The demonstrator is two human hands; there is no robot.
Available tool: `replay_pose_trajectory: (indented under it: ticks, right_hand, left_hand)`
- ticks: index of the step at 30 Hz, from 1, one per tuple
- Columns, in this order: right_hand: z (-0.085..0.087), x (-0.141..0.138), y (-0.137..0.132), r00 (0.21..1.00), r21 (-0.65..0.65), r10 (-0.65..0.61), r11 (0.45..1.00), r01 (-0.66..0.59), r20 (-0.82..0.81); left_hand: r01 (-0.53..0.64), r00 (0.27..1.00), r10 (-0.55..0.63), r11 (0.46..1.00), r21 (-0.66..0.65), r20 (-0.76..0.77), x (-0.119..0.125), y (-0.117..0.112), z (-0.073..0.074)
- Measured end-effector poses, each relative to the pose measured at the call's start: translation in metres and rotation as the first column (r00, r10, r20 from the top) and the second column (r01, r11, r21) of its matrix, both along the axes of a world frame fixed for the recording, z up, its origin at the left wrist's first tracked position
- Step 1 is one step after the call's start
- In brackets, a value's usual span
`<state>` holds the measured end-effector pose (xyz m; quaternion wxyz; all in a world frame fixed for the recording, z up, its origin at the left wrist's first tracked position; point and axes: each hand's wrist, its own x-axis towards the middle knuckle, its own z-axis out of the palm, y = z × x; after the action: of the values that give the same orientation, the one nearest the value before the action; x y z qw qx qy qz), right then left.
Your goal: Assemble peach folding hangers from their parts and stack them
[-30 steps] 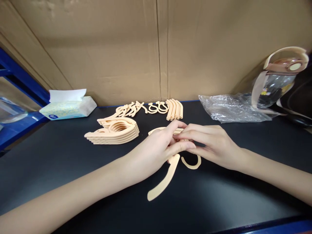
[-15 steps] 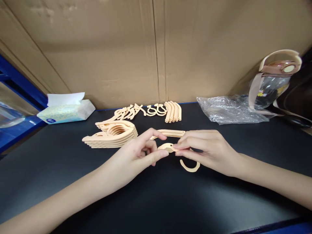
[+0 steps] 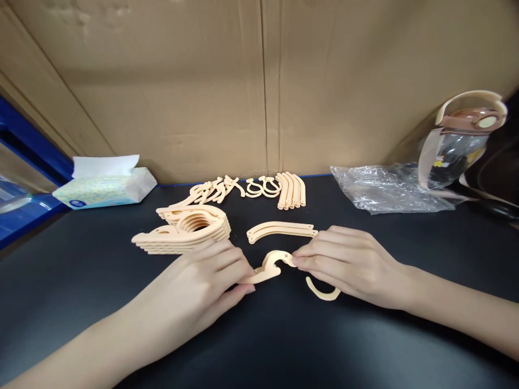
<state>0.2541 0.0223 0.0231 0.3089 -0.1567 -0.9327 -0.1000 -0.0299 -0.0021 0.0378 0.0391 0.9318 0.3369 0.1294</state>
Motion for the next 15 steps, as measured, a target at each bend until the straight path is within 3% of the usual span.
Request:
replay_pose_trajectory:
  ticks: [7,15]
  right_hand:
    - [-0.006,-0.001,0.002,1.000,0.000,0.014,1.000,-0.014,0.009]
    - [-0.009,-0.002,0.005,0.999,0.022,0.006,1.000,-0.007,0.041]
  left_hand:
    - [0.065,0.997,-0.070,0.977,0.205,0.015,-0.001,0.002,-0.011]
    - [0.071,0.997,-0.066,0.972,0.226,-0.030,-0.002,0.003,-0.008]
